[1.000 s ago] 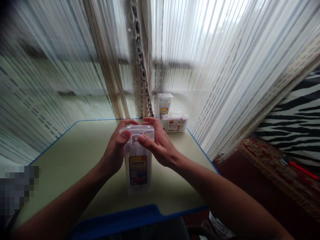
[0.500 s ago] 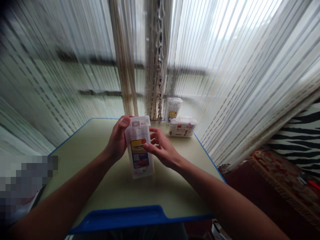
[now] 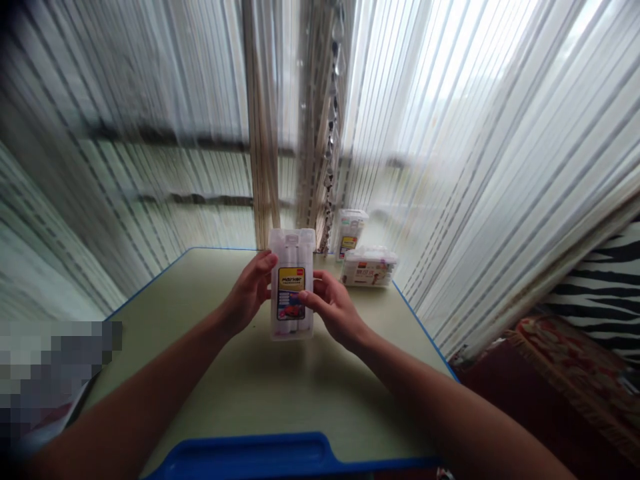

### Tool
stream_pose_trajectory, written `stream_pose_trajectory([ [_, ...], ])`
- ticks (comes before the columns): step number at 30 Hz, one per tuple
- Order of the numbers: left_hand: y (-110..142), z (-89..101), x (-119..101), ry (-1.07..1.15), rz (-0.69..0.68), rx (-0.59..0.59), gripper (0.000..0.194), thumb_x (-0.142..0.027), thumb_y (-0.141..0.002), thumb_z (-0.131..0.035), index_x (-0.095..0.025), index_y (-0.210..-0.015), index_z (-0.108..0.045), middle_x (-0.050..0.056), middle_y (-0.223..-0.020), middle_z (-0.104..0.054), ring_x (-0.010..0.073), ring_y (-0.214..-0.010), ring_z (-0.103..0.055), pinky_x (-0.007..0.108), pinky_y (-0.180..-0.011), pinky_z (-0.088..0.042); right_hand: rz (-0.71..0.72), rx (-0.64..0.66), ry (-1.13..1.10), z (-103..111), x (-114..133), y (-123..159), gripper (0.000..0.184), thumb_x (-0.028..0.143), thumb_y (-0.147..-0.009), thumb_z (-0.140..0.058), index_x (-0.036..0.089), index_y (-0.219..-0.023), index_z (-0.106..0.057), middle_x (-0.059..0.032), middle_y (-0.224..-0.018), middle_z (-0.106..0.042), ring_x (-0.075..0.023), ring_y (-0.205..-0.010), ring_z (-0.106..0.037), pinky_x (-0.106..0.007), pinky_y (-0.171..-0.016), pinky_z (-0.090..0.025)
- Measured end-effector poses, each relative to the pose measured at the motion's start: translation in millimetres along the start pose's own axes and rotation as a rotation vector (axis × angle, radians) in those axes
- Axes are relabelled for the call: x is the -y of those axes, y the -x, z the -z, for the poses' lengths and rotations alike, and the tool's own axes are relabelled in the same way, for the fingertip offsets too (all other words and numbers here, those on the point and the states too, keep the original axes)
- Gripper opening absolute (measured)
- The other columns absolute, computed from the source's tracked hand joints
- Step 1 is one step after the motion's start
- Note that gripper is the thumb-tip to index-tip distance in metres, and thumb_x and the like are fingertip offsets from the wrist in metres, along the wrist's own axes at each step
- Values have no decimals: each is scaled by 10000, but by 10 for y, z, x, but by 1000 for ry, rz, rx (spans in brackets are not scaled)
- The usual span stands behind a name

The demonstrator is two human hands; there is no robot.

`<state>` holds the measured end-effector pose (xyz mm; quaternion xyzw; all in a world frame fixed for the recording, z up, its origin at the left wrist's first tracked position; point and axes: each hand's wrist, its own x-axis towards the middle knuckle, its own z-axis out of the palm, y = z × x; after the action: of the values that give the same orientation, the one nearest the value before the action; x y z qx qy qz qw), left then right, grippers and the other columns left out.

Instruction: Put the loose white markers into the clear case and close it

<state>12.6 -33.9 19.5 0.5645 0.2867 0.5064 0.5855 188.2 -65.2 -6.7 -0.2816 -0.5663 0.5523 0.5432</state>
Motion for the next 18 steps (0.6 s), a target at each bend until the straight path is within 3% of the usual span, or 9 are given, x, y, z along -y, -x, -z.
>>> stream_pose_trajectory([
  [7, -14, 38, 83, -41, 156, 187, 431, -456, -823, -674, -185, -1147, -591, 121, -1171, -669, 266, -999, -663, 374, -755, -539, 53, -111, -1, 156, 1, -80, 395, 367, -806, -743, 196, -1118, -571, -70, -1038, -745, -242, -917, -717, -411, -816, -568],
  [18, -20, 46, 117, -53, 129, 134, 459, -408, -787, -744, -180, -1166, -624, 133, -1168, -680, 267, -947, -689, 365, -714, -562, 97, -62, 37, 158, -19, -85, 439, 385, -848, -697, 189, -1209, -542, -96, -1129, -709, -252, -1018, -687, -425, -892, -541],
])
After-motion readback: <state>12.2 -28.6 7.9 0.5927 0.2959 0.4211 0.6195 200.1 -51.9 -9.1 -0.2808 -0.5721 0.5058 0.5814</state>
